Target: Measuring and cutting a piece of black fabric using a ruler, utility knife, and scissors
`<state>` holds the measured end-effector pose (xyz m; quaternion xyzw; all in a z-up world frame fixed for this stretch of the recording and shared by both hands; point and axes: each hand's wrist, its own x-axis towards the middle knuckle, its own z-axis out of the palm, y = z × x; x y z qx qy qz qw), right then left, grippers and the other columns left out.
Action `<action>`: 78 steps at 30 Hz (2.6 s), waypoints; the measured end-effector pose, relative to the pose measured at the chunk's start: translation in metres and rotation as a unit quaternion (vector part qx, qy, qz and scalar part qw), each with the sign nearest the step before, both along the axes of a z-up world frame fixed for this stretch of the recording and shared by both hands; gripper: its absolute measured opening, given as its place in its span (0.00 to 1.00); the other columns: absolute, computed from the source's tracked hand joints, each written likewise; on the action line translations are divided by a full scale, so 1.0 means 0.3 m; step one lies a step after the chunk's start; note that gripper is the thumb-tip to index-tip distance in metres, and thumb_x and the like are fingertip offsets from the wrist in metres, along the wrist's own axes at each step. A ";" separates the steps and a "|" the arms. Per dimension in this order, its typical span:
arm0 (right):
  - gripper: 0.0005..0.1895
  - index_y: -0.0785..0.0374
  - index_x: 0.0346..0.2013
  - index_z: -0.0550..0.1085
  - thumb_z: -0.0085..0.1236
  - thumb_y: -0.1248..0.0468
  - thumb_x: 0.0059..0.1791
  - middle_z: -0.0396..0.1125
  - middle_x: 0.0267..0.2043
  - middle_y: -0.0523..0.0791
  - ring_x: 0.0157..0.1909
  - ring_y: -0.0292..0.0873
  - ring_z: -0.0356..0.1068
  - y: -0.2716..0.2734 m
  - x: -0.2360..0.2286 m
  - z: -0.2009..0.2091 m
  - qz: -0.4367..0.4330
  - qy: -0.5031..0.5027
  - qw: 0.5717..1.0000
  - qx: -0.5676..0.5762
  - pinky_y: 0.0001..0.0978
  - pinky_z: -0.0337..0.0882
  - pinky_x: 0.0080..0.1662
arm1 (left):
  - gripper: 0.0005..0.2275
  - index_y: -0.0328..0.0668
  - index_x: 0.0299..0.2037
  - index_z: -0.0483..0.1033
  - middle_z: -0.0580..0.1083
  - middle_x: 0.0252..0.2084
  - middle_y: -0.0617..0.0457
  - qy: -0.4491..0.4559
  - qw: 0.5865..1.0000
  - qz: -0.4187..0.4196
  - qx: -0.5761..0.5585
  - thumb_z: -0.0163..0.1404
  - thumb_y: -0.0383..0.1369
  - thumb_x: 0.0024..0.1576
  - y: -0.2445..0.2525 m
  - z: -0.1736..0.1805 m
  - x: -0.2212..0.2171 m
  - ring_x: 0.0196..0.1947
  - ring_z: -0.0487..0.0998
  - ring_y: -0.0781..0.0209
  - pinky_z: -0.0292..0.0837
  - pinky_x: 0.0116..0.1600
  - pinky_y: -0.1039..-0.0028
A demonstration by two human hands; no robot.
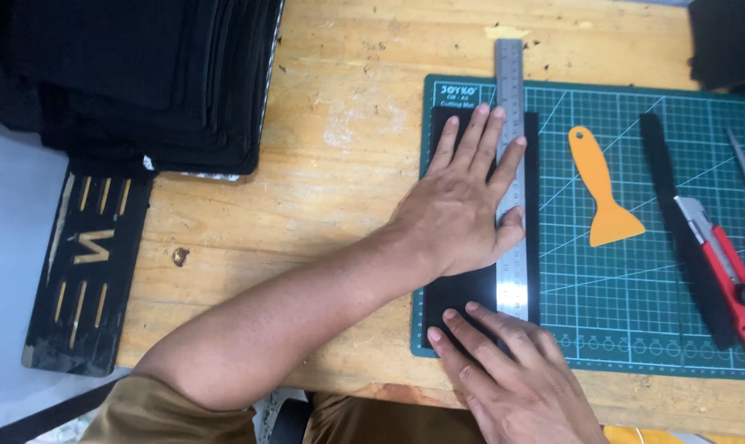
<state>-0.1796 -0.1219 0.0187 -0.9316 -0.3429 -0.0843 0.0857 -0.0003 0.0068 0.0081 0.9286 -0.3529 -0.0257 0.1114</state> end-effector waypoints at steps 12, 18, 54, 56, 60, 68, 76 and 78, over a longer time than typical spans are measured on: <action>0.30 0.47 0.68 0.67 0.50 0.55 0.49 0.63 0.69 0.40 0.70 0.47 0.60 -0.022 -0.003 -0.069 0.001 -0.026 1.000 0.013 0.40 0.66 0.54 | 0.33 0.36 0.75 0.43 0.39 0.79 0.43 -0.010 1.000 -0.016 -0.002 0.23 0.49 0.63 -0.009 -0.015 0.007 0.79 0.30 0.41 0.19 0.77 0.48; 0.28 0.50 0.66 0.68 0.52 0.56 0.50 0.64 0.67 0.42 0.69 0.48 0.61 -0.018 0.001 -0.068 0.004 -0.032 0.999 0.031 0.42 0.67 0.55 | 0.33 0.37 0.75 0.44 0.40 0.79 0.43 -0.019 1.000 -0.008 0.000 0.23 0.50 0.62 -0.014 -0.029 0.007 0.79 0.30 0.40 0.18 0.77 0.48; 0.13 0.41 0.48 0.79 0.56 0.46 0.52 0.73 0.57 0.35 0.57 0.33 0.74 -0.159 -0.250 -0.215 -0.091 -0.037 0.970 0.220 0.24 0.71 0.51 | 0.33 0.35 0.77 0.42 0.37 0.80 0.41 -0.025 0.999 -0.020 0.007 0.28 0.48 0.65 -0.015 -0.028 -0.001 0.79 0.30 0.40 0.20 0.78 0.47; 0.13 0.41 0.50 0.78 0.55 0.46 0.53 0.71 0.60 0.36 0.58 0.33 0.74 -0.160 -0.249 -0.212 -0.083 -0.030 0.972 0.219 0.22 0.71 0.51 | 0.33 0.34 0.77 0.43 0.37 0.80 0.41 -0.027 0.999 -0.019 0.005 0.28 0.48 0.65 -0.014 -0.026 -0.001 0.79 0.30 0.40 0.20 0.78 0.47; 0.12 0.44 0.46 0.80 0.57 0.48 0.52 0.74 0.55 0.36 0.56 0.34 0.75 -0.147 -0.227 -0.143 -0.097 -0.032 0.968 0.231 0.24 0.73 0.51 | 0.33 0.35 0.77 0.42 0.37 0.80 0.41 -0.027 0.999 -0.019 0.015 0.27 0.48 0.65 -0.015 -0.025 0.000 0.79 0.30 0.40 0.19 0.78 0.48; 0.14 0.44 0.49 0.77 0.59 0.48 0.51 0.73 0.56 0.38 0.63 0.40 0.70 -0.181 -0.254 -0.189 -0.068 -0.034 0.974 0.212 0.32 0.76 0.55 | 0.33 0.34 0.77 0.44 0.38 0.80 0.40 -0.035 0.999 -0.020 -0.002 0.28 0.48 0.65 -0.015 -0.027 -0.002 0.79 0.31 0.39 0.20 0.78 0.47; 0.21 0.40 0.59 0.71 0.57 0.45 0.52 0.67 0.65 0.34 0.67 0.39 0.68 -0.181 -0.273 -0.199 -0.104 -0.045 0.980 0.162 0.32 0.72 0.54 | 0.33 0.35 0.76 0.44 0.38 0.80 0.40 -0.029 0.999 -0.018 -0.006 0.28 0.49 0.65 -0.015 -0.023 0.001 0.79 0.29 0.41 0.18 0.77 0.48; 0.24 0.41 0.59 0.72 0.59 0.43 0.51 0.68 0.64 0.34 0.67 0.40 0.68 -0.209 -0.297 -0.247 -0.095 -0.031 0.987 0.124 0.35 0.69 0.54 | 0.33 0.35 0.76 0.47 0.40 0.79 0.40 -0.042 0.999 -0.018 -0.015 0.29 0.49 0.64 -0.016 -0.031 0.001 0.79 0.31 0.41 0.20 0.78 0.47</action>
